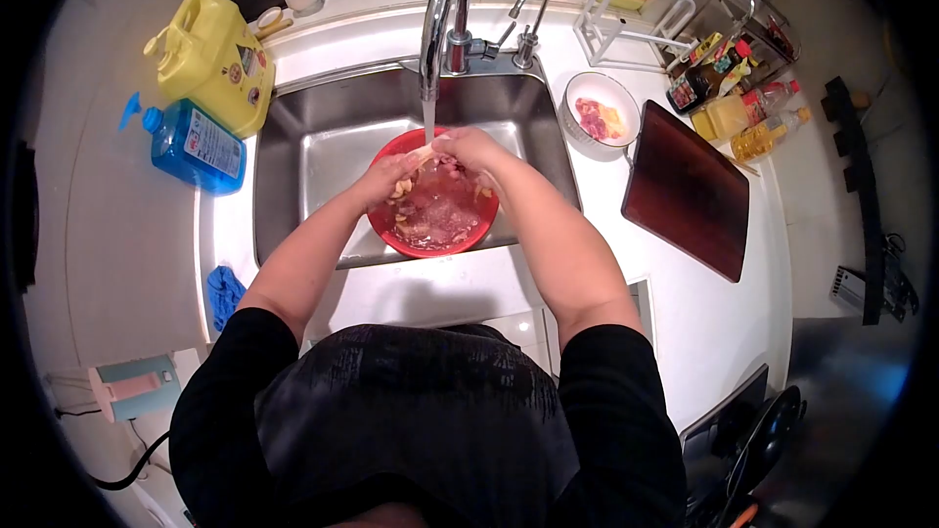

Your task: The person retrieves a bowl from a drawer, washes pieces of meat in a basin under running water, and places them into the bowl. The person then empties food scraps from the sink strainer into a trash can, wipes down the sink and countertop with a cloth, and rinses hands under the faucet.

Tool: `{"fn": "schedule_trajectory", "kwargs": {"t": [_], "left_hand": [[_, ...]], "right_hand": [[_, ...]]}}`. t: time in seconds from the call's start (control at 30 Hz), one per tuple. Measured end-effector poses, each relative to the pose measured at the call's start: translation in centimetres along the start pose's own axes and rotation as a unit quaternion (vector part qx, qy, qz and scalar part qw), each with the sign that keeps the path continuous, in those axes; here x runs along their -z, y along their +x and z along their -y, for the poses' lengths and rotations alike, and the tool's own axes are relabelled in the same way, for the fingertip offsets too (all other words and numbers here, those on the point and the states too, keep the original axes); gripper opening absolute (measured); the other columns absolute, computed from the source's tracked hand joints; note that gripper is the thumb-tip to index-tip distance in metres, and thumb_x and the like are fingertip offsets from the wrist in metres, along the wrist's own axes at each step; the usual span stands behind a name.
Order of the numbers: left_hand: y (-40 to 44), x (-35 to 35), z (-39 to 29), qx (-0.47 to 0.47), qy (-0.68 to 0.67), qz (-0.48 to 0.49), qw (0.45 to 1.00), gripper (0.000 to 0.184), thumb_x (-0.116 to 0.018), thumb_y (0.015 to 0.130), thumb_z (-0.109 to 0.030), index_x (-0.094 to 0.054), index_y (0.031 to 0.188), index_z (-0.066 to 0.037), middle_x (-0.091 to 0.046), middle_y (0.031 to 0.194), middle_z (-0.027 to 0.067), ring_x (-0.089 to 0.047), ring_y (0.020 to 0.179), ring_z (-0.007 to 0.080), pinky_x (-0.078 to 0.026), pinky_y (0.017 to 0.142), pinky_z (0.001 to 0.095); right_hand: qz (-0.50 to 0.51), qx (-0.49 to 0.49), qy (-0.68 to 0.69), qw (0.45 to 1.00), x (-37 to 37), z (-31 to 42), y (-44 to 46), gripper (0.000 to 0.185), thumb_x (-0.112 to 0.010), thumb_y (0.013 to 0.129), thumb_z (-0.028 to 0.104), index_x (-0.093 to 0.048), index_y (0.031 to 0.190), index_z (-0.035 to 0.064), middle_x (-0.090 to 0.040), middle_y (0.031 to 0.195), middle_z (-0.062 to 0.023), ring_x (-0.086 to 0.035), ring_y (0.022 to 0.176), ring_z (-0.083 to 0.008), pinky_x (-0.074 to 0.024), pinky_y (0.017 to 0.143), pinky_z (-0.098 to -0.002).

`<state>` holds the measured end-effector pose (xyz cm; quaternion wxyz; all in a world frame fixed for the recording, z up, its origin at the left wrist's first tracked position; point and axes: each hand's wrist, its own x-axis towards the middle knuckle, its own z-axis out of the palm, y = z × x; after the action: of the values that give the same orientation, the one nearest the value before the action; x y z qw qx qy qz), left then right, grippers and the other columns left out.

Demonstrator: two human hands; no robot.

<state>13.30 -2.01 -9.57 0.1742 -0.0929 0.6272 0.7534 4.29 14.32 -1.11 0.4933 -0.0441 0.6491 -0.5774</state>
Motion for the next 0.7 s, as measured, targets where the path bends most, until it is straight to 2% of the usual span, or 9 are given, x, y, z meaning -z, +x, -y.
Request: {"fn": "schedule_trajectory", "kwargs": {"t": [0.03,0.13,0.23,0.27,0.33,0.43,0.53,0.63,0.7], "left_hand": [[0.2,0.0,0.4,-0.026,-0.003,-0.01,1.0,0.037,-0.044,0.085,-0.041,-0.054,0.093,-0.007,-0.05,0.069,-0.0043,-0.044,0.055,0.0046,-0.035,0.049,0.0198],[-1.2,-0.3,-1.7,0.023,0.015,0.003,1.0,0.031,-0.045,0.086,-0.035,-0.056,0.084,-0.006,-0.047,0.064,-0.0022,-0.041,0.052,0.0063,-0.033,0.048,0.0206],[0.2,0.6,-0.2,-0.037,0.153,-0.031,0.987,0.033,-0.044,0.086,-0.031,-0.057,0.077,-0.003,-0.053,0.066,0.0016,-0.047,0.055,0.0096,-0.038,0.051,0.0244],[0.2,0.2,-0.8,-0.054,0.2,-0.052,0.977,0.033,-0.043,0.086,-0.03,-0.057,0.077,-0.002,-0.055,0.067,0.0044,-0.05,0.057,0.0133,-0.04,0.054,0.0273],[-0.2,-1.2,-1.8,-0.082,0.289,-0.094,0.949,0.034,-0.04,0.086,-0.027,-0.057,0.076,0.0,-0.058,0.071,0.01,-0.056,0.061,0.0208,-0.043,0.059,0.0332],[1.1,-0.3,-0.8,-0.211,0.491,-0.11,0.838,0.035,-0.037,0.085,-0.026,-0.058,0.077,0.0,-0.059,0.076,0.0172,-0.057,0.07,0.0318,-0.043,0.068,0.041],[2.3,0.1,0.2,-0.165,0.567,-0.105,0.8,0.035,-0.036,0.084,-0.025,-0.06,0.076,-0.001,-0.057,0.08,0.0205,-0.055,0.075,0.0356,-0.042,0.071,0.0444],[2.5,0.0,0.7,-0.147,0.581,-0.119,0.792,0.035,-0.04,0.084,-0.028,-0.059,0.071,-0.001,-0.058,0.075,0.0189,-0.055,0.072,0.0344,-0.042,0.068,0.0427],[2.9,0.3,0.6,-0.121,0.6,-0.11,0.783,0.034,-0.039,0.083,-0.027,-0.061,0.075,-0.002,-0.058,0.08,0.0189,-0.056,0.076,0.0335,-0.043,0.071,0.0431]], "right_hand": [[0.004,-0.008,0.0,1.0,0.1,0.1,-0.2,0.01,-0.048,0.084,0.009,-0.054,0.085,0.0018,-0.05,0.063,-0.0019,-0.044,0.049,-0.008,-0.0343,0.04,-0.0199],[0.01,-0.024,-0.006,1.0,0.3,-0.1,-0.6,0.009,-0.048,0.084,0.009,-0.054,0.086,0.0025,-0.051,0.065,-0.0017,-0.045,0.049,-0.008,-0.0338,0.04,-0.0198],[-0.007,-0.007,-0.042,0.999,0.4,-0.2,-0.9,0.008,-0.047,0.084,0.009,-0.053,0.087,0.0039,-0.053,0.067,-0.0019,-0.045,0.049,-0.008,-0.0334,0.041,-0.0199],[-0.024,0.012,-0.068,0.997,0.1,0.0,-1.0,0.008,-0.047,0.084,0.009,-0.053,0.087,0.0043,-0.054,0.068,-0.002,-0.045,0.049,-0.0081,-0.0333,0.041,-0.02],[-0.047,0.023,-0.1,0.994,-0.3,0.0,-1.6,0.008,-0.048,0.084,0.01,-0.053,0.088,0.0051,-0.054,0.069,-0.0021,-0.046,0.049,-0.0082,-0.0334,0.041,-0.0202],[-0.054,0.014,-0.133,0.99,-0.5,0.3,-1.8,0.008,-0.048,0.084,0.011,-0.053,0.088,0.0059,-0.054,0.068,-0.0023,-0.047,0.05,-0.0083,-0.0339,0.041,-0.0206],[-0.046,0.007,-0.167,0.985,-0.3,0.5,-1.9,0.008,-0.048,0.084,0.012,-0.052,0.088,0.006,-0.055,0.068,-0.0024,-0.048,0.051,-0.0084,-0.0347,0.041,-0.0209],[-0.064,0.009,-0.19,0.98,-0.5,0.5,-2.4,0.009,-0.047,0.084,0.013,-0.052,0.086,0.0056,-0.054,0.067,-0.0025,-0.047,0.05,-0.0084,-0.0351,0.042,-0.021],[-0.076,0.01,-0.208,0.975,-1.0,1.1,-2.9,0.01,-0.047,0.084,0.014,-0.052,0.085,0.0051,-0.054,0.067,-0.0026,-0.047,0.049,-0.0085,-0.0349,0.041,-0.021]]}}
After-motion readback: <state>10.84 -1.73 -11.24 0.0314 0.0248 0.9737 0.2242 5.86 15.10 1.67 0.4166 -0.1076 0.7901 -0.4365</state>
